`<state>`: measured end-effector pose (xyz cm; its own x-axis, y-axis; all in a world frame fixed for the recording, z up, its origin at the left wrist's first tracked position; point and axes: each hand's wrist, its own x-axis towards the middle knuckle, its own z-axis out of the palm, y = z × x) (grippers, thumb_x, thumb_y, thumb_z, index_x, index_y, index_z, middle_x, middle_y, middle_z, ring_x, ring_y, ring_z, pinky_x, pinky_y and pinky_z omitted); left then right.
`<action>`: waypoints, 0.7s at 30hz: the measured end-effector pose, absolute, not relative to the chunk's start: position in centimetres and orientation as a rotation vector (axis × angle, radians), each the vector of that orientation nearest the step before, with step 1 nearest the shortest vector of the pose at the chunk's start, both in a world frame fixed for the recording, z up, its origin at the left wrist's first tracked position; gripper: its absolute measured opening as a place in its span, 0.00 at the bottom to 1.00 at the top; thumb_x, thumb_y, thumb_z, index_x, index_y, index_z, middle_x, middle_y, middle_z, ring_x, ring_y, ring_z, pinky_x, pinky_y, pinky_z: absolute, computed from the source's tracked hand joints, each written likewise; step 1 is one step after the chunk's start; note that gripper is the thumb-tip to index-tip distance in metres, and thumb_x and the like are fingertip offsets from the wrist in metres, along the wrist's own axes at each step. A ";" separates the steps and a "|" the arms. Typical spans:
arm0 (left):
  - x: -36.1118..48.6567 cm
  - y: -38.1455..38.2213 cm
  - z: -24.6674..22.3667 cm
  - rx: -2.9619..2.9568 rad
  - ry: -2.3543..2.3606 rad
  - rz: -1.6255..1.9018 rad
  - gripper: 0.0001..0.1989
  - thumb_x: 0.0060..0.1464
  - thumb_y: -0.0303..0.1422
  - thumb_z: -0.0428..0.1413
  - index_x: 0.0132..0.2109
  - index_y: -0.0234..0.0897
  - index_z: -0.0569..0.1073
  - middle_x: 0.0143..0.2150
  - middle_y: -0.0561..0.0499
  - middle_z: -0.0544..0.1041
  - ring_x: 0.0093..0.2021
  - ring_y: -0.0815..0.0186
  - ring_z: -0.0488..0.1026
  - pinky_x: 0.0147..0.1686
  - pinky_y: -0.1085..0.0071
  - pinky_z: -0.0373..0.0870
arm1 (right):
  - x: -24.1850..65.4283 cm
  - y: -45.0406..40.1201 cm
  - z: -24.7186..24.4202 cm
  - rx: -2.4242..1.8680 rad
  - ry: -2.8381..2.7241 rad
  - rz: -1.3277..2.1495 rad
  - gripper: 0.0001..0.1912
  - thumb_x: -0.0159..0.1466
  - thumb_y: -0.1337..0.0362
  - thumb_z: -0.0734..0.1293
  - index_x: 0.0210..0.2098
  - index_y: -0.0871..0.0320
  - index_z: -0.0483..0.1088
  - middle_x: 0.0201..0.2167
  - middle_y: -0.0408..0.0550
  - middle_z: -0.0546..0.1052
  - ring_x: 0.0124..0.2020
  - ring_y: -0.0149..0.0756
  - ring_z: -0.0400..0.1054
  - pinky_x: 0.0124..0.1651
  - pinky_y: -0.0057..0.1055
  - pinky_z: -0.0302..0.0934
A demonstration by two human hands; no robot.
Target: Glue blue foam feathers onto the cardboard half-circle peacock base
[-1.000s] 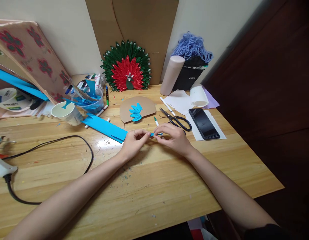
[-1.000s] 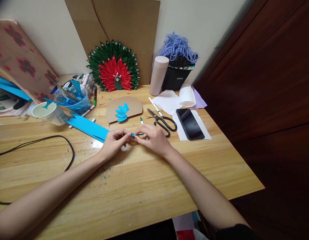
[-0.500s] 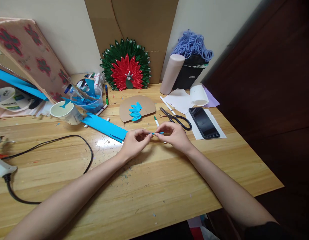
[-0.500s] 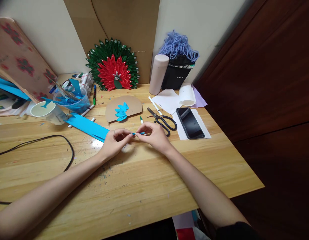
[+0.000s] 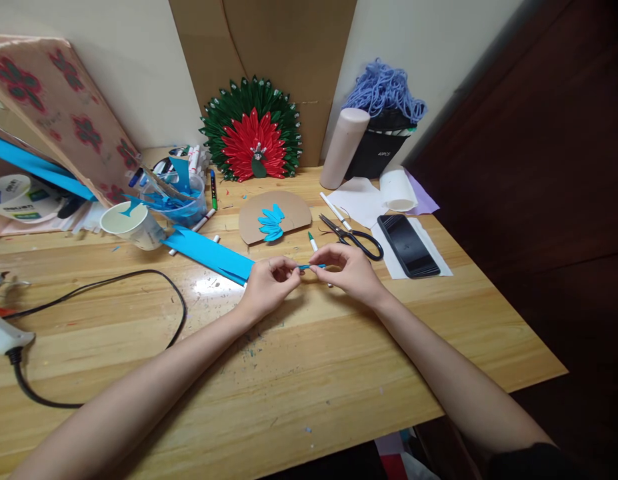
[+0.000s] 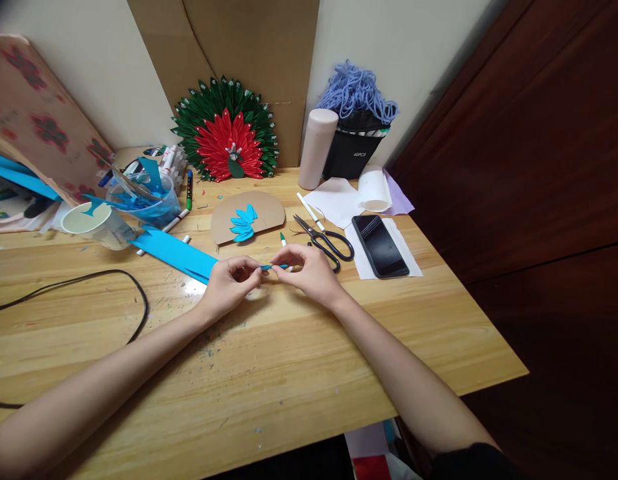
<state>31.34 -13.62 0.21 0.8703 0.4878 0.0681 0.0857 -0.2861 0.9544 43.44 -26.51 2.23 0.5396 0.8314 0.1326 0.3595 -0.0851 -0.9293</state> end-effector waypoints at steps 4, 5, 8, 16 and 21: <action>31.5 -13.3 0.5 1.639 0.450 0.289 0.13 0.53 0.33 0.45 0.28 0.33 0.72 0.22 0.53 0.71 0.20 0.72 0.62 0.21 0.76 0.58 | 43.5 -26.9 2.7 -1.696 -1.300 0.209 0.05 0.56 0.70 0.66 0.32 0.57 0.71 0.30 0.45 0.76 0.33 0.32 0.70 0.38 0.31 0.65; 31.5 -13.2 0.6 1.602 0.439 0.247 0.15 0.54 0.33 0.44 0.26 0.33 0.71 0.21 0.53 0.71 0.20 0.72 0.62 0.22 0.76 0.58 | 43.5 -27.0 2.8 -1.679 -1.378 0.141 0.05 0.56 0.70 0.65 0.32 0.57 0.71 0.30 0.45 0.76 0.33 0.32 0.70 0.38 0.32 0.65; 31.5 -13.2 1.0 1.575 0.394 0.157 0.19 0.55 0.38 0.45 0.21 0.33 0.68 0.21 0.52 0.72 0.20 0.73 0.62 0.22 0.75 0.57 | 43.6 -27.1 2.8 -1.602 -1.554 0.037 0.06 0.58 0.71 0.64 0.33 0.56 0.71 0.30 0.45 0.76 0.33 0.32 0.70 0.38 0.32 0.65; 31.7 -13.0 0.8 1.557 0.346 0.101 0.12 0.52 0.37 0.52 0.27 0.34 0.71 0.23 0.54 0.72 0.20 0.74 0.63 0.23 0.76 0.58 | 44.2 -27.2 2.3 -1.547 -1.791 -0.085 0.10 0.61 0.73 0.60 0.39 0.56 0.68 0.34 0.47 0.76 0.37 0.33 0.70 0.40 0.34 0.66; 31.7 -12.8 0.8 1.570 0.324 0.091 0.13 0.51 0.40 0.53 0.27 0.33 0.71 0.24 0.53 0.73 0.20 0.75 0.63 0.22 0.77 0.59 | 44.4 -27.2 2.4 -1.588 -1.836 -0.126 0.08 0.61 0.72 0.61 0.39 0.58 0.69 0.34 0.50 0.76 0.37 0.35 0.68 0.39 0.34 0.65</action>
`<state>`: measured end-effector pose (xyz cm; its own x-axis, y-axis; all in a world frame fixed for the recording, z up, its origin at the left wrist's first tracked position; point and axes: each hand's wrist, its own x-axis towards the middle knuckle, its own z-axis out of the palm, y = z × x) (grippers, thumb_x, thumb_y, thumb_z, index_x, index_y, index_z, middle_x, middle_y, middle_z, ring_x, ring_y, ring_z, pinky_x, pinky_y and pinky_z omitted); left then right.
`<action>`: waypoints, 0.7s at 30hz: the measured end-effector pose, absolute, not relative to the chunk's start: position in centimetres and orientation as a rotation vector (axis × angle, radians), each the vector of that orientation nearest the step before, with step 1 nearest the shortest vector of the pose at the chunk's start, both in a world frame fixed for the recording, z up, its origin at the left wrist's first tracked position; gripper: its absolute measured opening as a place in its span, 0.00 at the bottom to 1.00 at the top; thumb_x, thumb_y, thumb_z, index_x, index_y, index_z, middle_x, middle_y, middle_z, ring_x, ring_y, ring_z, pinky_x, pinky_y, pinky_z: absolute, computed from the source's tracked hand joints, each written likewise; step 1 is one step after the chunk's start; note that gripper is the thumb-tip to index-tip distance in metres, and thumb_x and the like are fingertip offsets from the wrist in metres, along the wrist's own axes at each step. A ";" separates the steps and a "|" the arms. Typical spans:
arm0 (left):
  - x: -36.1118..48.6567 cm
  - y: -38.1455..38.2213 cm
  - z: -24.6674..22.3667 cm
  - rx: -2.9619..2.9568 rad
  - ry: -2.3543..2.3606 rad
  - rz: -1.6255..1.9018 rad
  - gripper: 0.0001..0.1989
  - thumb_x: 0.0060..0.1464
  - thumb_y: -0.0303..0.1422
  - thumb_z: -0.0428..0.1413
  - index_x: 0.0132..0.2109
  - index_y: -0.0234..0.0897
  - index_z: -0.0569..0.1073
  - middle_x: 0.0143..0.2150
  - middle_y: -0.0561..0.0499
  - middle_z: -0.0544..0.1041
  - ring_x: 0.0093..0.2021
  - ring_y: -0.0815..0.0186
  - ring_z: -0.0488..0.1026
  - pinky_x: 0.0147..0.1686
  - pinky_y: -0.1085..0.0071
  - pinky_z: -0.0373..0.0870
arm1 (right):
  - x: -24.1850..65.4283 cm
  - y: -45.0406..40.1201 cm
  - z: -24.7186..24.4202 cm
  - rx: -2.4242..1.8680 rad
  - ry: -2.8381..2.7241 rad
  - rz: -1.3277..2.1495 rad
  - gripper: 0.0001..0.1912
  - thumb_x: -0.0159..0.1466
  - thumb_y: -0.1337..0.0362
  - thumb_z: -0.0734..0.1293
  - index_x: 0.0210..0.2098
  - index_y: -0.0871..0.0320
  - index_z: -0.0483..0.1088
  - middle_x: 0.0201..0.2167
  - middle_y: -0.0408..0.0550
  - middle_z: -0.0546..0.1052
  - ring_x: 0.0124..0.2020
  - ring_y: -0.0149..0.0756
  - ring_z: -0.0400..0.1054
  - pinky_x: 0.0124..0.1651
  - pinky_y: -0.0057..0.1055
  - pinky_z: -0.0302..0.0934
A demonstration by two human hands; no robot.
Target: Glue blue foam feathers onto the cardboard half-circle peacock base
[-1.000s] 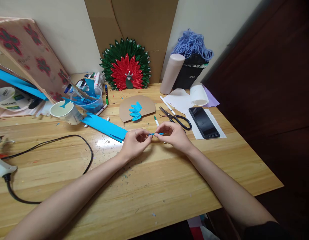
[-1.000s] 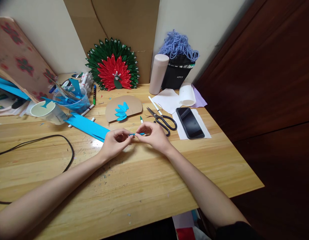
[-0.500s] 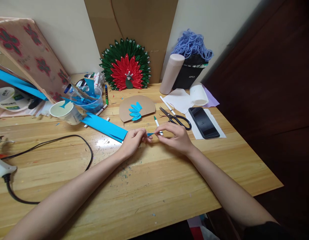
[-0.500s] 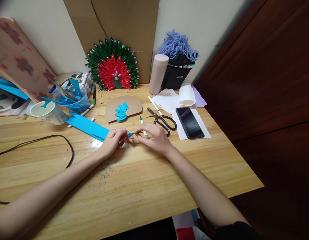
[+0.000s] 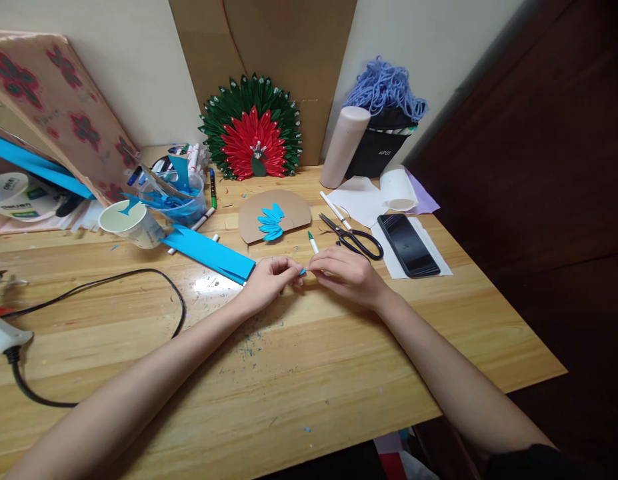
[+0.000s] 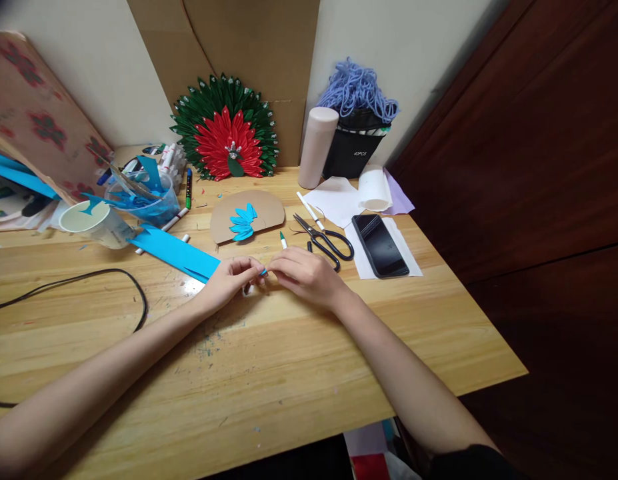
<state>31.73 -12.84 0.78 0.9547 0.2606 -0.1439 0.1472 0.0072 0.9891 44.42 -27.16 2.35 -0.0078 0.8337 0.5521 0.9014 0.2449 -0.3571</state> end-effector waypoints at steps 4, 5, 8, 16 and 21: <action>31.6 -12.9 0.6 1.617 0.316 0.095 0.14 0.51 0.41 0.53 0.28 0.33 0.71 0.24 0.52 0.73 0.21 0.74 0.64 0.23 0.77 0.60 | 44.4 -27.1 2.3 -1.645 -1.808 -0.029 0.07 0.62 0.68 0.62 0.38 0.57 0.70 0.34 0.49 0.75 0.37 0.35 0.68 0.39 0.34 0.65; 31.6 -12.9 0.6 1.632 0.312 0.098 0.14 0.51 0.41 0.53 0.28 0.33 0.72 0.24 0.52 0.73 0.21 0.73 0.65 0.23 0.77 0.60 | 44.3 -27.1 2.3 -1.664 -1.795 0.002 0.07 0.62 0.67 0.62 0.38 0.56 0.70 0.34 0.49 0.75 0.37 0.36 0.68 0.40 0.35 0.65; 31.6 -12.9 0.3 1.674 0.304 0.111 0.15 0.52 0.42 0.53 0.29 0.33 0.73 0.26 0.50 0.75 0.23 0.72 0.67 0.24 0.76 0.62 | 44.3 -27.1 2.4 -1.708 -1.756 0.077 0.06 0.62 0.66 0.61 0.37 0.55 0.70 0.34 0.48 0.74 0.38 0.36 0.67 0.41 0.36 0.64; 31.6 -13.1 0.0 1.710 0.288 0.141 0.15 0.52 0.41 0.52 0.30 0.32 0.74 0.27 0.47 0.76 0.27 0.68 0.71 0.29 0.73 0.66 | 43.7 -27.1 3.0 -1.748 -1.423 0.413 0.03 0.58 0.66 0.65 0.32 0.57 0.71 0.34 0.47 0.74 0.35 0.34 0.68 0.40 0.34 0.64; 31.4 -13.2 0.1 1.787 0.293 0.170 0.16 0.53 0.42 0.51 0.32 0.32 0.74 0.28 0.47 0.76 0.27 0.68 0.71 0.28 0.73 0.65 | 43.7 -26.8 2.2 -1.690 -1.069 0.714 0.07 0.54 0.63 0.68 0.29 0.60 0.70 0.28 0.46 0.74 0.28 0.31 0.68 0.32 0.29 0.64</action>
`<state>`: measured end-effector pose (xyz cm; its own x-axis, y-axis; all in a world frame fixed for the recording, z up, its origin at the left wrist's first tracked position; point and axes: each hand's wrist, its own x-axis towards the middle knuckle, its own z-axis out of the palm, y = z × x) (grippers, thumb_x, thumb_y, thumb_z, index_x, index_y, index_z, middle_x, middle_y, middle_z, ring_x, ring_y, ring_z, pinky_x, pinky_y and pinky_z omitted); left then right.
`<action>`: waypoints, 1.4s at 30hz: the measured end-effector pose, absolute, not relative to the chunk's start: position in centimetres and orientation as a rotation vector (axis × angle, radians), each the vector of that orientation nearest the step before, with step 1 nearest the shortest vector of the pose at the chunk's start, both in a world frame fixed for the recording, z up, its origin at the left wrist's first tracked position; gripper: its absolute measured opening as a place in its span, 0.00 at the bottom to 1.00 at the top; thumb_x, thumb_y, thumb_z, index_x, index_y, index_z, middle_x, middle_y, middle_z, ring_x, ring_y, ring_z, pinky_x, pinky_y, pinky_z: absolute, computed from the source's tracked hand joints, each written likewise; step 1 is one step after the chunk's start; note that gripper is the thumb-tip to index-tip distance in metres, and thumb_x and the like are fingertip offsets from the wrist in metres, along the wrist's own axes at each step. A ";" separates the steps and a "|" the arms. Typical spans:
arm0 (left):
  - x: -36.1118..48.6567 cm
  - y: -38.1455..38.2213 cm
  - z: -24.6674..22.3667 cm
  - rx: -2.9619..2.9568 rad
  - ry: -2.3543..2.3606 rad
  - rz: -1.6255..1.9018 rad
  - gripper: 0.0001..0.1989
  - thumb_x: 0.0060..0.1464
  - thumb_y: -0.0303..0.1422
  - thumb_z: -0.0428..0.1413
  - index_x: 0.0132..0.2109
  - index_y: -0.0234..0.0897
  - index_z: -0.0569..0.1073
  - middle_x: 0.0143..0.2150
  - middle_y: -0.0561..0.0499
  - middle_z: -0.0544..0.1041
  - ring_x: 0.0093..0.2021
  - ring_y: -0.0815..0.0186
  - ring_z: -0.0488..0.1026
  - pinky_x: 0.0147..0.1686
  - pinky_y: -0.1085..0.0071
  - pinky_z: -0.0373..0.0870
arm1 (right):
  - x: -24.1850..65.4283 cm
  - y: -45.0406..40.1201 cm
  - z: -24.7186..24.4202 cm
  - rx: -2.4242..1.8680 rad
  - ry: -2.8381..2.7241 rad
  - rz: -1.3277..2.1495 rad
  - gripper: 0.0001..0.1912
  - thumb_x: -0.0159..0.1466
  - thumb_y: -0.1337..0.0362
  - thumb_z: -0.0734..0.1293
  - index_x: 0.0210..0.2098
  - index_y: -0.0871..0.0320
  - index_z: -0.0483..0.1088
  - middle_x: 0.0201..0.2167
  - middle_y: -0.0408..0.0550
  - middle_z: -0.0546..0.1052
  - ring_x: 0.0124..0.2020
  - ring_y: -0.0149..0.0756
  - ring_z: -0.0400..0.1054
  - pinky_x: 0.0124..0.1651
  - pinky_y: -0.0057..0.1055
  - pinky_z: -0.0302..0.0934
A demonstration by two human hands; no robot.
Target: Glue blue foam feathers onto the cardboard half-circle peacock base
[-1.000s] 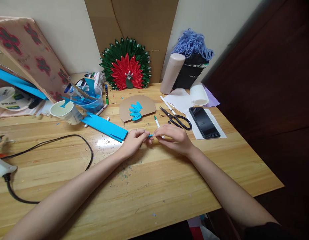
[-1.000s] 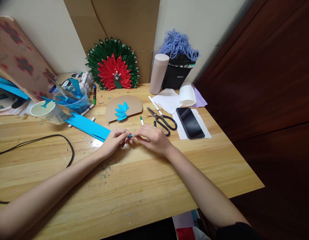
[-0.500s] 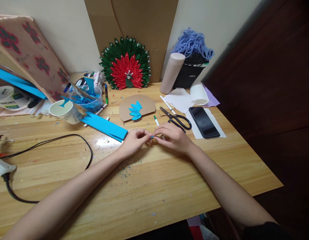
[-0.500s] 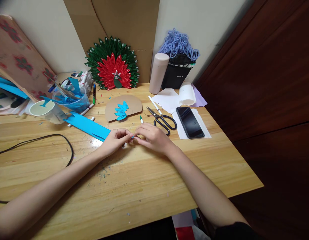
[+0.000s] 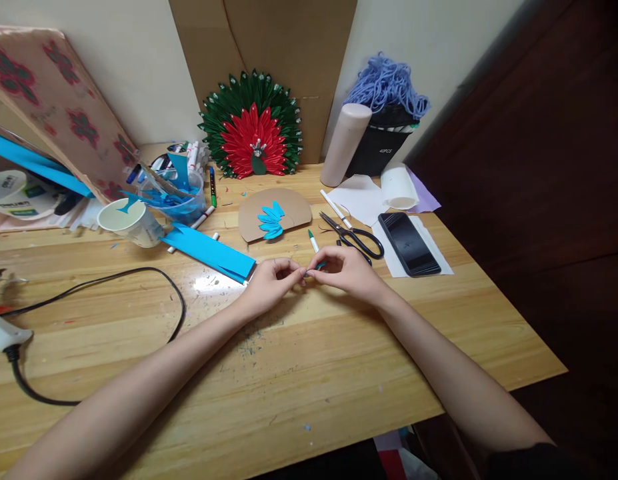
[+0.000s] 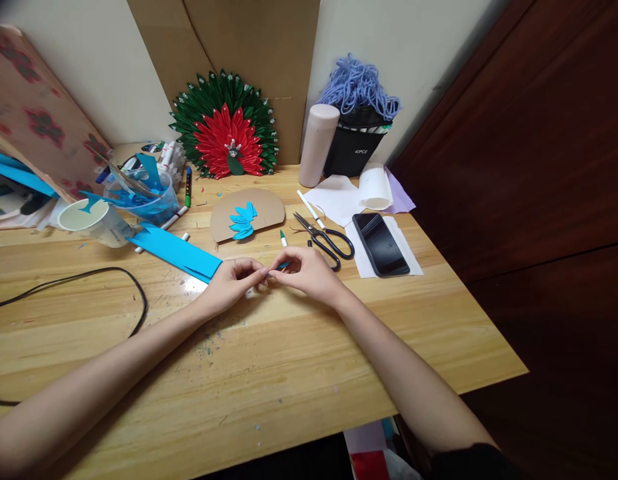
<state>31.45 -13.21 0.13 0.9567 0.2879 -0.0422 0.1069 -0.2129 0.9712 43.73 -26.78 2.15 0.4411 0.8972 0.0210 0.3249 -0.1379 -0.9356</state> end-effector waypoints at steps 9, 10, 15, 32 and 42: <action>31.0 -13.8 0.8 1.949 0.350 0.228 0.14 0.51 0.40 0.53 0.32 0.33 0.75 0.24 0.51 0.74 0.22 0.71 0.65 0.21 0.76 0.59 | 43.6 -26.5 1.8 -1.658 -0.921 0.752 0.10 0.48 0.63 0.71 0.27 0.61 0.69 0.26 0.44 0.73 0.26 0.30 0.68 0.31 0.28 0.64; 31.0 -13.9 0.8 1.982 0.349 0.253 0.13 0.51 0.39 0.52 0.32 0.33 0.75 0.24 0.51 0.73 0.22 0.71 0.65 0.21 0.76 0.58 | 43.5 -26.5 1.8 -1.658 -0.920 0.746 0.10 0.48 0.63 0.71 0.27 0.61 0.69 0.25 0.44 0.73 0.26 0.30 0.68 0.31 0.28 0.64; 30.8 -14.1 0.6 2.119 0.370 0.344 0.08 0.49 0.34 0.53 0.29 0.34 0.73 0.23 0.52 0.72 0.23 0.71 0.64 0.22 0.76 0.58 | 43.0 -26.3 1.7 -1.650 -0.933 0.688 0.08 0.49 0.64 0.70 0.25 0.60 0.67 0.25 0.44 0.72 0.27 0.31 0.67 0.32 0.30 0.64; 31.3 -13.6 -0.1 1.807 0.553 0.404 0.09 0.46 0.35 0.54 0.26 0.33 0.69 0.17 0.57 0.64 0.18 0.74 0.58 0.18 0.77 0.53 | 45.8 -26.8 1.7 -1.807 -0.858 0.424 0.09 0.51 0.62 0.67 0.30 0.59 0.66 0.26 0.45 0.72 0.27 0.32 0.67 0.30 0.29 0.62; 31.1 -13.6 -0.1 2.006 0.501 0.408 0.10 0.54 0.37 0.49 0.29 0.36 0.67 0.22 0.53 0.69 0.23 0.68 0.66 0.24 0.73 0.59 | 44.4 -26.1 0.5 -2.367 -1.137 0.080 0.11 0.54 0.73 0.59 0.38 0.59 0.60 0.26 0.48 0.71 0.27 0.38 0.67 0.30 0.31 0.58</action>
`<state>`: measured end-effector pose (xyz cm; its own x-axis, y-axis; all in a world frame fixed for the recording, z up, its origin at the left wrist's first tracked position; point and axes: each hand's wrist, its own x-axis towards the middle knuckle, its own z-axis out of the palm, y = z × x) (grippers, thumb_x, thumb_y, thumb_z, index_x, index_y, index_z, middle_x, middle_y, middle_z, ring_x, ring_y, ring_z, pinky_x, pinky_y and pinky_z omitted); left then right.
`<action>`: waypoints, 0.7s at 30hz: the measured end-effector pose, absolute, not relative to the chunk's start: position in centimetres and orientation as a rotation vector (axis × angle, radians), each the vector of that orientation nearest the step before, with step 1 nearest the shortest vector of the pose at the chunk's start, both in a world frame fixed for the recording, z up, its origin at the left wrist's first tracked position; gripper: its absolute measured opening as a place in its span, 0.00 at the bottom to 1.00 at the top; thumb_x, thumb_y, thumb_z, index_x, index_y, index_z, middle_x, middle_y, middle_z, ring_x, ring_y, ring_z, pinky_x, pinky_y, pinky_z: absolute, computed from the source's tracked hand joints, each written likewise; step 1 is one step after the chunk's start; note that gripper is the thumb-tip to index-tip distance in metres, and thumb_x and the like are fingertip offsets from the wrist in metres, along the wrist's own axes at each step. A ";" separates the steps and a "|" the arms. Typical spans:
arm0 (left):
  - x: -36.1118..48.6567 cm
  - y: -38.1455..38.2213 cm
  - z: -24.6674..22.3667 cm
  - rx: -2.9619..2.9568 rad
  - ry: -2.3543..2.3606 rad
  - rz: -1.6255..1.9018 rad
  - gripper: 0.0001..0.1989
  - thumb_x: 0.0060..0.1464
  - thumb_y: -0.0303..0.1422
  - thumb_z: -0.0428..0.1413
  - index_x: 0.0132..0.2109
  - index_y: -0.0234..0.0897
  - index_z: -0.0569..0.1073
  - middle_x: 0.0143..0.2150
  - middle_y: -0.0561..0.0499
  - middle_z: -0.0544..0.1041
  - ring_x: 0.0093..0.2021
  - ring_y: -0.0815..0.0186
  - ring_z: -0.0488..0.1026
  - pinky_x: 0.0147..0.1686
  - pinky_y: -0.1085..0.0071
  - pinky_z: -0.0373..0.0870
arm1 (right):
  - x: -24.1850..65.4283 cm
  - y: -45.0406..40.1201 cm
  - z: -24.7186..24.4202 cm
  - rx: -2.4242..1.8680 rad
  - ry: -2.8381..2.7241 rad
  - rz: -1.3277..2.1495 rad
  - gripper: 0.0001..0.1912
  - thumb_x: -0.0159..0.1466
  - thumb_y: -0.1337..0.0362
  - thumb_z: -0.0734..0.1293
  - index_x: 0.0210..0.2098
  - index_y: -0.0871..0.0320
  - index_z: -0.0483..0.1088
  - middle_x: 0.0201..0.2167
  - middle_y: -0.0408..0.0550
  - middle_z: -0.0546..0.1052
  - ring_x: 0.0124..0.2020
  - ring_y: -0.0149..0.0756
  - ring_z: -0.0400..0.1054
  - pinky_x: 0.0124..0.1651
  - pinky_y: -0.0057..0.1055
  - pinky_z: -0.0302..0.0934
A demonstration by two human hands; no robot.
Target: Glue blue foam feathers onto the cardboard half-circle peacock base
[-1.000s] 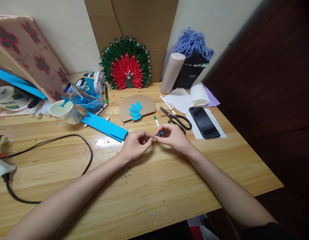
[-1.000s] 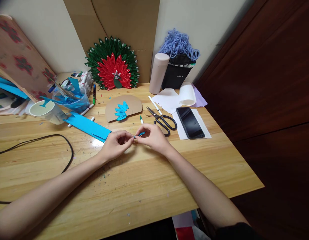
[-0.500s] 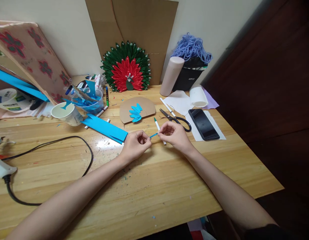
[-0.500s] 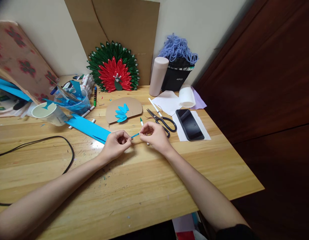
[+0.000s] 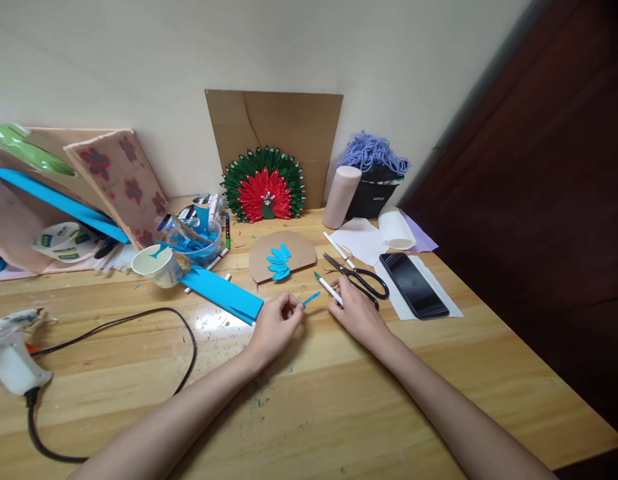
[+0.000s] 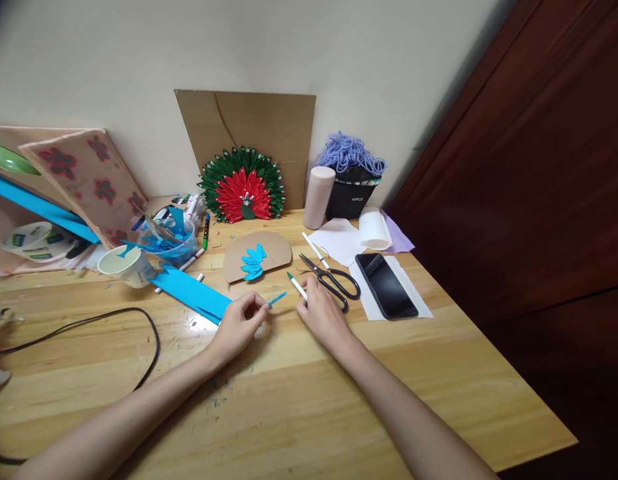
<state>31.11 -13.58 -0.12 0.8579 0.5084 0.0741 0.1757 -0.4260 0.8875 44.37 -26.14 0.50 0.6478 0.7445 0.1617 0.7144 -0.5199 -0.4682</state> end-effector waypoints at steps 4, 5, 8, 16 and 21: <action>30.8 -14.3 0.8 2.375 0.415 0.396 0.07 0.54 0.34 0.49 0.32 0.37 0.70 0.31 0.49 0.73 0.34 0.63 0.69 0.33 0.69 0.63 | 44.5 -26.5 1.5 -2.303 -1.042 0.103 0.10 0.60 0.69 0.56 0.42 0.58 0.59 0.28 0.49 0.72 0.28 0.40 0.69 0.30 0.32 0.60; 30.8 -14.2 1.2 2.447 0.408 0.416 0.07 0.55 0.34 0.49 0.35 0.37 0.70 0.35 0.47 0.73 0.38 0.61 0.69 0.35 0.68 0.63 | 44.4 -26.6 1.7 -2.263 -1.028 0.097 0.10 0.61 0.68 0.55 0.43 0.57 0.58 0.29 0.49 0.72 0.29 0.40 0.69 0.30 0.32 0.60; 30.7 -12.1 2.6 2.628 0.535 0.494 0.13 0.57 0.35 0.45 0.44 0.34 0.69 0.44 0.41 0.71 0.45 0.57 0.67 0.41 0.65 0.64 | 44.1 -26.7 2.1 -2.151 -1.006 0.093 0.11 0.62 0.65 0.56 0.45 0.56 0.58 0.30 0.48 0.72 0.30 0.40 0.69 0.31 0.32 0.60; 29.1 -2.4 4.4 2.740 1.284 0.000 0.11 0.49 0.26 0.51 0.38 0.24 0.73 0.40 0.31 0.74 0.42 0.48 0.71 0.36 0.61 0.65 | 42.8 -26.7 2.2 -1.993 -1.110 0.174 0.10 0.63 0.62 0.57 0.44 0.55 0.59 0.27 0.43 0.68 0.25 0.33 0.64 0.28 0.28 0.59; 29.3 -2.6 4.9 2.724 1.029 0.047 0.09 0.52 0.27 0.49 0.35 0.33 0.75 0.39 0.42 0.77 0.43 0.59 0.73 0.37 0.71 0.65 | 42.3 -26.6 2.0 -1.937 -1.202 0.202 0.10 0.63 0.62 0.57 0.44 0.55 0.60 0.25 0.41 0.65 0.22 0.30 0.60 0.26 0.26 0.56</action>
<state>29.32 -2.57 4.88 0.7530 0.6561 -0.0509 0.6488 -0.7272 0.2242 42.25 -26.63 2.04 0.5298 0.8034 0.2717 0.6701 -0.2001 -0.7148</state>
